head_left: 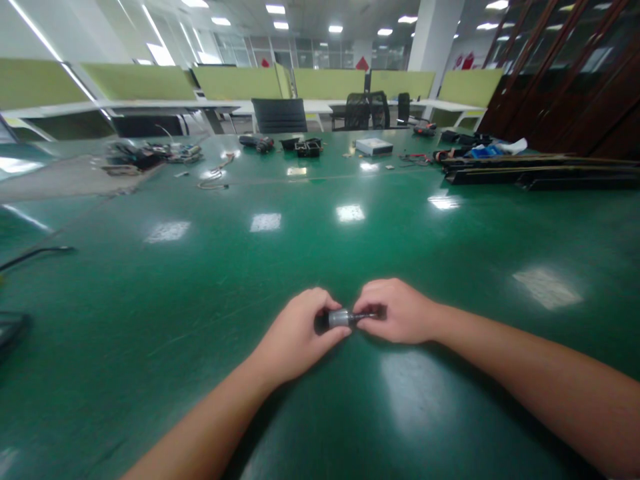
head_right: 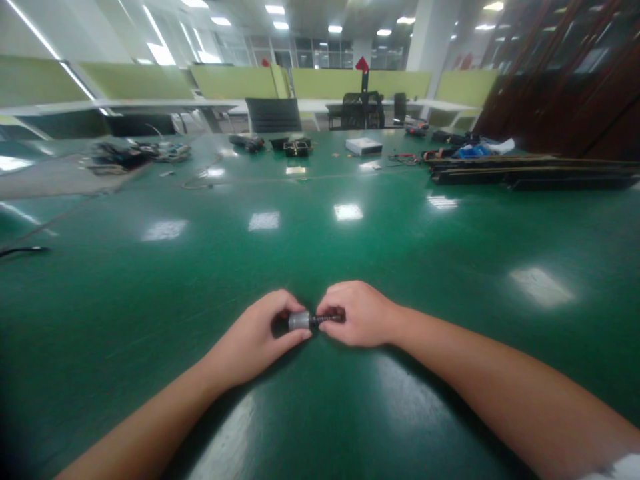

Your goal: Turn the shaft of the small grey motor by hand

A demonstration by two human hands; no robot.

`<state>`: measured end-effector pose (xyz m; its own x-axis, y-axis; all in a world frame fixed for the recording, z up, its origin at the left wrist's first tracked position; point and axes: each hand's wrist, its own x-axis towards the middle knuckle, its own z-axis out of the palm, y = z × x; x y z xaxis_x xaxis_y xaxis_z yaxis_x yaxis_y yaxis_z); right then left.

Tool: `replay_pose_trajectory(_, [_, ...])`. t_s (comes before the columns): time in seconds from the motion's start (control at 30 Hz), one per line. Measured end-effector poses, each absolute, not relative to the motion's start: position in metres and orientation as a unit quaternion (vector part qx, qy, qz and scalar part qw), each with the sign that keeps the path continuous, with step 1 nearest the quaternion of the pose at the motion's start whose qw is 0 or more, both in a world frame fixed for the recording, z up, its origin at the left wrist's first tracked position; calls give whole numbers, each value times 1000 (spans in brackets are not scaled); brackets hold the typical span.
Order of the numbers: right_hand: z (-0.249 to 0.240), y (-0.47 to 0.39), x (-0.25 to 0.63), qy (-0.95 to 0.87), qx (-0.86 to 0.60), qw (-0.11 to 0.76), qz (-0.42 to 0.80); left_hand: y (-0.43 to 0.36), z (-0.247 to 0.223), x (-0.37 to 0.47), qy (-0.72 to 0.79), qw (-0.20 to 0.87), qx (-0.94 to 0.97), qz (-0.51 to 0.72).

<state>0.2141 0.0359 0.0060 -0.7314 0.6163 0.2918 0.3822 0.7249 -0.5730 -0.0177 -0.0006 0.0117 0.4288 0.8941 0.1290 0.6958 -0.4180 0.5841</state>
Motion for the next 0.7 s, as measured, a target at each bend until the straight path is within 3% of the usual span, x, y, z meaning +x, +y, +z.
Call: replay_pose_trajectory(0.7, [1, 44, 221, -903, -280, 233, 227, 0, 11, -18, 483, 224, 816, 223])
